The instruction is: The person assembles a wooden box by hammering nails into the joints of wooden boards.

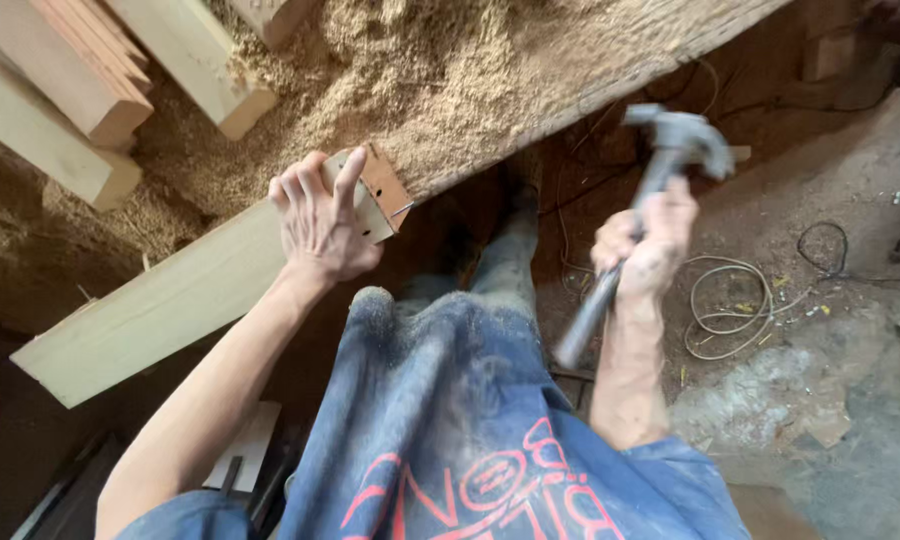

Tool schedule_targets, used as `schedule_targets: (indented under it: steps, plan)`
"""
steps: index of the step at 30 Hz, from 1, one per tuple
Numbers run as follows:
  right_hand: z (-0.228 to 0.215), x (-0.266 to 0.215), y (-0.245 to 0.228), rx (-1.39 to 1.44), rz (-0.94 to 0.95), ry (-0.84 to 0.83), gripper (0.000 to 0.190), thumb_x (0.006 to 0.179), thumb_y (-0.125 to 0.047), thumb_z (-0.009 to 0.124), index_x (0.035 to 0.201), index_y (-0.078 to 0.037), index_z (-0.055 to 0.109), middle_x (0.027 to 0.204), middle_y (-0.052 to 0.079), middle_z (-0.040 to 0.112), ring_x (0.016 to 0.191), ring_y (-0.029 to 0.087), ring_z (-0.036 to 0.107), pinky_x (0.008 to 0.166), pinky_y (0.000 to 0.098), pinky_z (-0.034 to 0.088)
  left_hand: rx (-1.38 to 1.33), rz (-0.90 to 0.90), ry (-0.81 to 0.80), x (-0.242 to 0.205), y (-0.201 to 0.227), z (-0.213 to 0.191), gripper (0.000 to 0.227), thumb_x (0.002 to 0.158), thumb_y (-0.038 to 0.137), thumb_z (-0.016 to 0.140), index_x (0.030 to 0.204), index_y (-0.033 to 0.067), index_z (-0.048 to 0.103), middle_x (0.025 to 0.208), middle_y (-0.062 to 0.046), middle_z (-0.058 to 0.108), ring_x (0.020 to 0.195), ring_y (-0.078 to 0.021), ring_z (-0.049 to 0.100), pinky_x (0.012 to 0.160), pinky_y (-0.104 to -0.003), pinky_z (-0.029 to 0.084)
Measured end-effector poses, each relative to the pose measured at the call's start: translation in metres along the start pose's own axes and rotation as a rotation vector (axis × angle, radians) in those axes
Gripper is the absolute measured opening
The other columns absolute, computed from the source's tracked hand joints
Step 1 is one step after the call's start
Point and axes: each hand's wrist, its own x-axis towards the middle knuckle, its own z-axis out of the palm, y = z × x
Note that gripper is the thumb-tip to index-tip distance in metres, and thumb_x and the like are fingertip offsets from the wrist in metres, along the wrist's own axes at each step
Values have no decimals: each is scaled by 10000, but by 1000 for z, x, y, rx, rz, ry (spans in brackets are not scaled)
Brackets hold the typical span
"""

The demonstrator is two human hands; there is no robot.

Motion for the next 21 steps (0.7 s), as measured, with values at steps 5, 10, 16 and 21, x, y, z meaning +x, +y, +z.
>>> schedule_targets:
  steps: [5,10,16,21]
  plan:
    - [26,-60,73,-244,287,-353,213,1039,-272,483,1244,-281,428,565,-1,398,372,107,372,319,280,342,32,-11,-3,-3,3,1,1261,477,261,847,1570,277,218,1299,-219,360,1253,-417,365,1067,-586,270]
    - [21,-40,68,-97,224,-241,196,1074,-236,507,1257,-217,440,641,-31,413,384,88,364,295,277,294,-3,26,63,-7,4,1,1215,567,243,848,1599,270,206,1334,-217,356,1283,-429,362,1088,-588,271]
    - [30,-54,82,-21,542,-470,230,1028,-282,476,1257,-279,453,570,-27,417,347,105,375,284,280,317,42,-39,-25,2,11,2,1200,426,238,800,1494,278,253,1247,-231,356,1199,-439,365,1032,-603,273]
    - [-13,1,11,-31,26,-213,233,1066,-334,456,1277,-250,507,597,-55,420,389,75,386,301,273,308,23,-12,15,-3,8,4,1197,503,189,784,1559,270,229,1311,-221,351,1262,-422,369,1080,-586,276]
